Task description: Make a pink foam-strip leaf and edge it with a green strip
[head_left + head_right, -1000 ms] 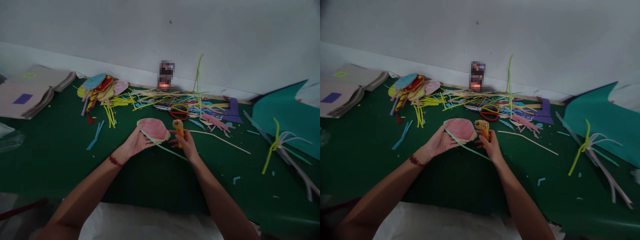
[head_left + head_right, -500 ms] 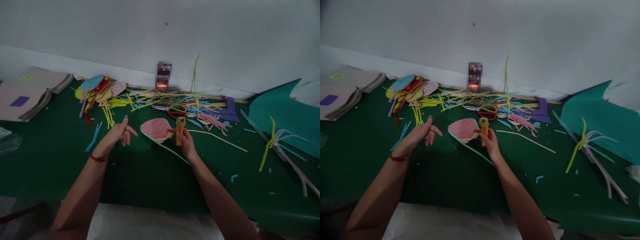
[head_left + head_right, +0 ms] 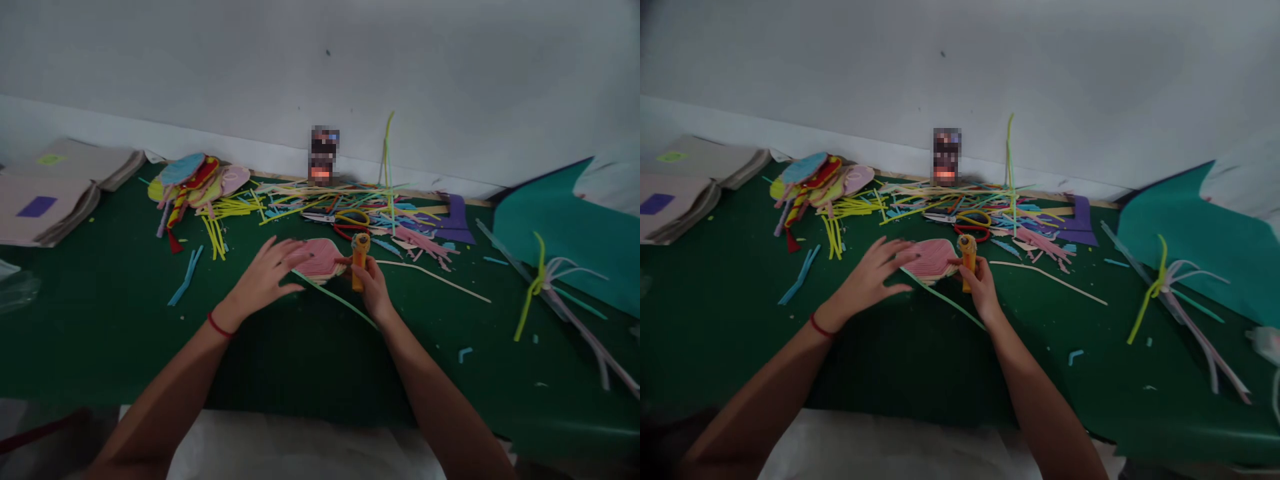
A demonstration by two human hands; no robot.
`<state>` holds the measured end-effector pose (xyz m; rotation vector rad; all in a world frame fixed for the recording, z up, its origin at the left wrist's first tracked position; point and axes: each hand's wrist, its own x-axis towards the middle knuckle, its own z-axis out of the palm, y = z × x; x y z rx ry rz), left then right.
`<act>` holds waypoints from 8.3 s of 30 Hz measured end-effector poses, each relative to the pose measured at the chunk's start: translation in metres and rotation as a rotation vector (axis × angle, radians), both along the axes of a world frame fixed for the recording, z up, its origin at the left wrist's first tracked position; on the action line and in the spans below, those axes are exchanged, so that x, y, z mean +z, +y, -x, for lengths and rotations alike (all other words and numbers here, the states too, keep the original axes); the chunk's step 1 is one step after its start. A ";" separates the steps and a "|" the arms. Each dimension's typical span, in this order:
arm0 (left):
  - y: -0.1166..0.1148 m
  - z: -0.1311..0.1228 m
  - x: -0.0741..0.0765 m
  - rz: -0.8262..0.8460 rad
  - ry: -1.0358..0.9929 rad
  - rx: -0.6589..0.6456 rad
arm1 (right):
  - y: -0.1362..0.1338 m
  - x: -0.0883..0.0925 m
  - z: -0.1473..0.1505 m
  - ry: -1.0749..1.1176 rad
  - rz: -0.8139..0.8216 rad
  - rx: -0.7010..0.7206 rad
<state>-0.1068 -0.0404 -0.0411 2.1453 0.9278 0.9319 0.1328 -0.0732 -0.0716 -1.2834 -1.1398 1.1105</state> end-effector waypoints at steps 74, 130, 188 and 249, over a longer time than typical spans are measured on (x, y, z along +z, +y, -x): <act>-0.011 -0.013 -0.023 -0.654 0.095 0.054 | -0.037 0.026 -0.017 -0.865 -0.266 -0.291; -0.013 -0.012 -0.023 -0.605 0.074 0.054 | -0.036 0.035 -0.038 -0.991 -0.308 -0.203; -0.010 -0.008 -0.021 -0.657 0.118 0.059 | -0.001 -0.015 -0.084 -1.203 0.054 -0.446; -0.038 -0.023 -0.036 -0.222 0.461 -0.026 | -0.014 -0.008 -0.020 -0.558 -0.108 0.373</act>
